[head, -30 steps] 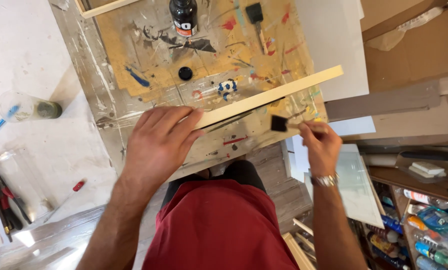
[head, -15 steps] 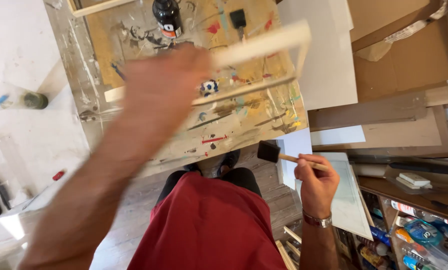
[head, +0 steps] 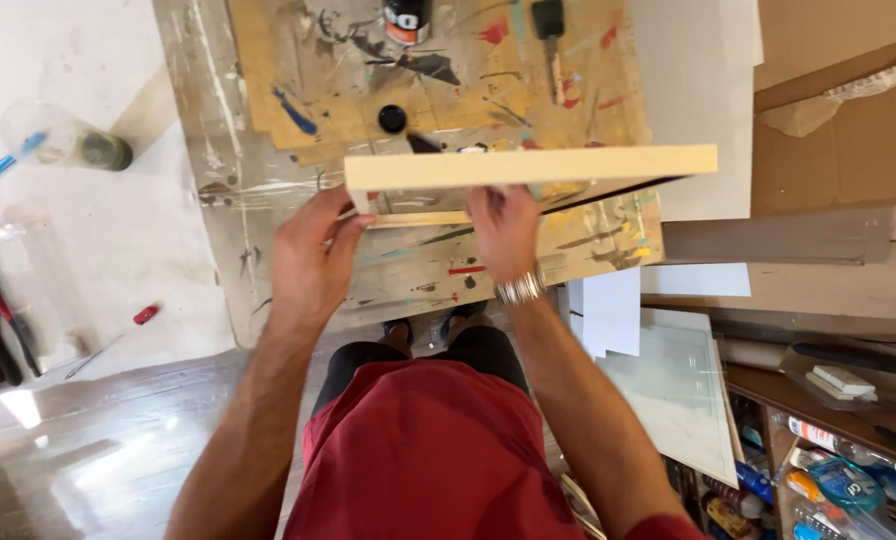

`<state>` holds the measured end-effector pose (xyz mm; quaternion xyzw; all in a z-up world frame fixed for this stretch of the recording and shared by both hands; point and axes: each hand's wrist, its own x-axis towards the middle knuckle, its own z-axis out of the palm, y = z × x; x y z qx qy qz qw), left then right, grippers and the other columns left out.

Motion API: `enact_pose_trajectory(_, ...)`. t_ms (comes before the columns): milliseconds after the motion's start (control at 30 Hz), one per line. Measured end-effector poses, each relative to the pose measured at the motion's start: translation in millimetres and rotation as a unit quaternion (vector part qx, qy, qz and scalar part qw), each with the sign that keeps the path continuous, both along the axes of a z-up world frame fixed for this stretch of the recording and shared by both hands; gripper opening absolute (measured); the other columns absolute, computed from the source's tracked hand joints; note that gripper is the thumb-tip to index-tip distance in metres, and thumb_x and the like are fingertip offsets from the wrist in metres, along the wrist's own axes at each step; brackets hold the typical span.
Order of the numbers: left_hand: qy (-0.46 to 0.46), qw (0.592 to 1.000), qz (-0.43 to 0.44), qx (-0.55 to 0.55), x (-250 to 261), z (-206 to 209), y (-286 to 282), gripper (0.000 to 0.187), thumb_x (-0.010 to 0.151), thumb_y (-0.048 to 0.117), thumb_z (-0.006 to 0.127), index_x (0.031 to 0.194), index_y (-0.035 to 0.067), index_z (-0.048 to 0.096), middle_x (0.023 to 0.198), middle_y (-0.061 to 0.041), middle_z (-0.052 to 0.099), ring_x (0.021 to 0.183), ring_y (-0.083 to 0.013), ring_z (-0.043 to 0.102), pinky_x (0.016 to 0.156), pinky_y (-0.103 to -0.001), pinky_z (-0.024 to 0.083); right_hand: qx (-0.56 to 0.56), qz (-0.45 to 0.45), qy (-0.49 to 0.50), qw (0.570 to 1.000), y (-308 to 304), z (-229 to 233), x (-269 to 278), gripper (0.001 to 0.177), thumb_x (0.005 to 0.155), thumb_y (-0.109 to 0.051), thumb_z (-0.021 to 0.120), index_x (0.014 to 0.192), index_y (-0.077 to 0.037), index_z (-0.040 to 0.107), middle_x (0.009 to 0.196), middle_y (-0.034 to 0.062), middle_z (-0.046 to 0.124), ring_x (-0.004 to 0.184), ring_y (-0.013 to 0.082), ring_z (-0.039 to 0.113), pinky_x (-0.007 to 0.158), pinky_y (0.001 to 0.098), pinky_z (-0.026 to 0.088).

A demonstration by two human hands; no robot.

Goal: Assembling wooden frames and applying a dark finish using a foam brush

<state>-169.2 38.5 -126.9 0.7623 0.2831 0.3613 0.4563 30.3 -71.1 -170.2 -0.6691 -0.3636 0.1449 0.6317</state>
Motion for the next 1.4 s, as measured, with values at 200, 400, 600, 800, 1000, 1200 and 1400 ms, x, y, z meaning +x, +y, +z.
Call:
enact_pose_trajectory(200, -0.05, 0.996, 0.008, -0.073, -9.9, -19.7, 5.4, 0.024, 0.1, 0.003, 0.069, 0.123, -0.004, 0.069, 0.111, -0.022, 0.071, 0.108, -0.0388, 0.072, 0.081, -0.039, 0.063, -0.07, -0.015, -0.121, 0.99, 82.3, -45.5, 13.0, 0.014, 0.097, -0.011, 0.072, 0.112, -0.01, 0.072, 0.096, 0.0086, 0.077, 0.096, 0.0255, 0.075, 0.09, 0.0361, 0.057)
enact_pose_trajectory(400, -0.054, 0.998, 0.006, -0.033, -10.5, -23.5, 8.0, 0.025, 0.096, 0.003, 0.072, 0.12, -0.005, 0.07, 0.108, -0.022, 0.072, 0.105, -0.0415, 0.073, 0.078, -0.042, 0.065, -0.087, 0.045, 0.078, 0.992, 84.1, -33.2, 8.4, 0.013, 0.1, -0.011, 0.068, 0.113, -0.013, 0.07, 0.086, 0.0022, 0.071, 0.069, 0.006, 0.061, 0.063, 0.0206, 0.055)
enact_pose_trajectory(600, -0.075, 0.996, -0.012, -0.045, -11.6, -27.3, 10.4, 0.025, 0.098, 0.0, 0.07, 0.122, -0.007, 0.068, 0.107, -0.024, 0.069, 0.104, -0.0421, 0.073, 0.08, -0.043, 0.066, 0.014, 0.045, 0.116, 0.992, 33.4, -49.7, 8.9, 0.008, 0.109, -0.009, 0.054, 0.107, -0.012, 0.061, 0.083, 0.0003, 0.061, 0.065, 0.0057, 0.055, 0.061, 0.0213, 0.049)
enact_pose_trajectory(800, -0.059, 0.997, -0.03, -0.04, -9.6, -22.0, 16.3, 0.027, 0.098, 0.0, 0.07, 0.124, -0.007, 0.068, 0.107, -0.024, 0.069, 0.104, -0.0424, 0.073, 0.081, -0.045, 0.066, -0.146, 0.02, 0.101, 0.984, 0.3, -57.6, -21.5, 0.01, 0.105, -0.011, 0.06, 0.1, -0.005, 0.066, 0.073, 0.0082, 0.069, 0.056, 0.0097, 0.061, 0.055, 0.0243, 0.052)
enact_pose_trajectory(1000, -0.058, 0.997, -0.033, -0.041, -8.6, -19.0, 16.8, 0.028, 0.098, 0.001, 0.07, 0.125, -0.007, 0.068, 0.107, -0.023, 0.069, 0.104, -0.0402, 0.073, 0.08, -0.042, 0.066, -0.155, 0.046, 0.101, 0.982, 9.6, -38.7, -45.1, 0.011, 0.104, -0.013, 0.063, 0.106, -0.004, 0.069, 0.072, 0.0089, 0.072, 0.055, 0.0067, 0.061, 0.055, 0.0216, 0.052)
enact_pose_trajectory(1200, -0.063, 0.996, -0.03, -0.058, -9.4, -17.4, 14.9, 0.028, 0.099, 0.002, 0.068, 0.126, -0.006, 0.067, 0.107, -0.023, 0.07, 0.105, -0.0397, 0.073, 0.082, -0.043, 0.066, -0.15, -0.02, 0.049, 0.987, -2.6, -35.5, -32.5, 0.01, 0.105, -0.01, 0.06, 0.106, -0.007, 0.069, 0.074, 0.0096, 0.072, 0.066, 0.0109, 0.066, 0.063, 0.027, 0.055)
enact_pose_trajectory(1400, -0.061, 0.997, -0.025, -0.036, -7.8, -19.0, 15.1, 0.028, 0.099, 0.001, 0.07, 0.125, -0.007, 0.067, 0.106, -0.023, 0.069, 0.101, -0.0385, 0.073, 0.077, -0.041, 0.066, -0.166, 0.042, 0.089, 0.981, 5.2, -19.8, -44.3, 0.008, 0.102, -0.011, 0.065, 0.107, -0.007, 0.071, 0.073, 0.0067, 0.073, 0.06, 0.0065, 0.062, 0.06, 0.0236, 0.055)
